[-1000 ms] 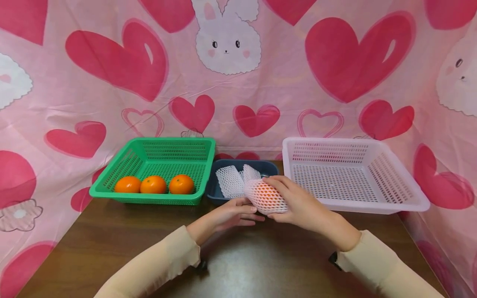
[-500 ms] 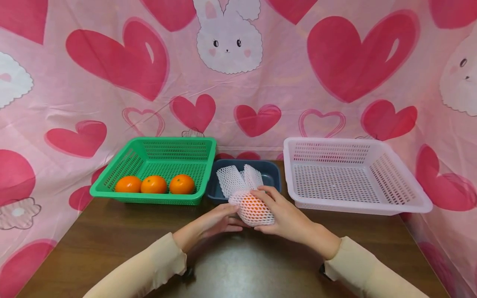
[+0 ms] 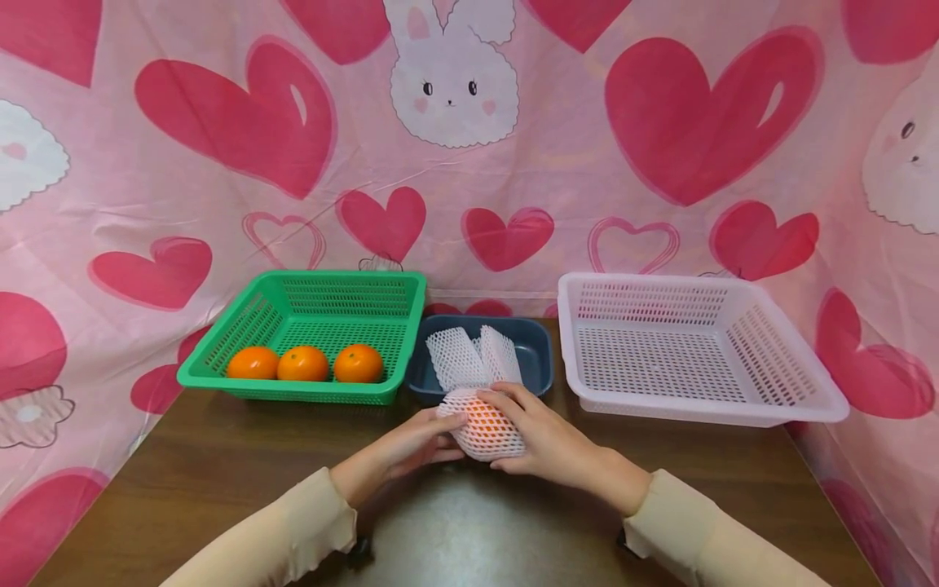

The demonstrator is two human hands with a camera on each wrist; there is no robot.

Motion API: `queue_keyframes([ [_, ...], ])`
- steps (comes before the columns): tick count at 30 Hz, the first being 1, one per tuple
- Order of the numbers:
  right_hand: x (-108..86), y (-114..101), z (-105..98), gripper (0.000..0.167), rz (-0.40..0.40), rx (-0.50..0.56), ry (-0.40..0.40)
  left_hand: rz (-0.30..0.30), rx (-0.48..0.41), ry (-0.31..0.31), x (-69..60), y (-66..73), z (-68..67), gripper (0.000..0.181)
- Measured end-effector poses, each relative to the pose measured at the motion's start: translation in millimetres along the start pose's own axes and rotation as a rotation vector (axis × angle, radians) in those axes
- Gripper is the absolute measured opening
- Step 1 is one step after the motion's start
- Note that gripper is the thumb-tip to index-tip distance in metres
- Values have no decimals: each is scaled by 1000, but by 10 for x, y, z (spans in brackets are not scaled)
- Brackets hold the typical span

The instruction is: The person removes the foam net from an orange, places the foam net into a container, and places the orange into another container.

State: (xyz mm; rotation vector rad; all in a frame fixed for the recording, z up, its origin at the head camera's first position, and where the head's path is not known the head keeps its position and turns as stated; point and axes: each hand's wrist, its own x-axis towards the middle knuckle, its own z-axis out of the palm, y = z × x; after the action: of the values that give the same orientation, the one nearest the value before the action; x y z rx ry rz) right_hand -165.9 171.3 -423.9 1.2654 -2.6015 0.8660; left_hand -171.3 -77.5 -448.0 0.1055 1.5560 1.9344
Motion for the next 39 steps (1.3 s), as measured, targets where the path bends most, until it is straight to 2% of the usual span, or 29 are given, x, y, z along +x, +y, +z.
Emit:
queue_keyframes([
  [5,13,-6,45,90,-8,39,-6,3,23,18,-30,7,-66,57],
  [13,50,-12,84,81,22,129,9,12,61,60,-63,51,-135,56],
  [20,71,8,130,71,120,367,-30,-4,139,82,-70,59,-180,54],
  [24,80,-1,143,69,156,370,-37,-8,162,81,-81,64,-188,53],
  [32,88,12,195,68,163,386,-42,-14,194,97,-69,57,-202,51],
  [39,87,18,217,70,190,392,-59,11,250,113,-50,39,-206,46],
])
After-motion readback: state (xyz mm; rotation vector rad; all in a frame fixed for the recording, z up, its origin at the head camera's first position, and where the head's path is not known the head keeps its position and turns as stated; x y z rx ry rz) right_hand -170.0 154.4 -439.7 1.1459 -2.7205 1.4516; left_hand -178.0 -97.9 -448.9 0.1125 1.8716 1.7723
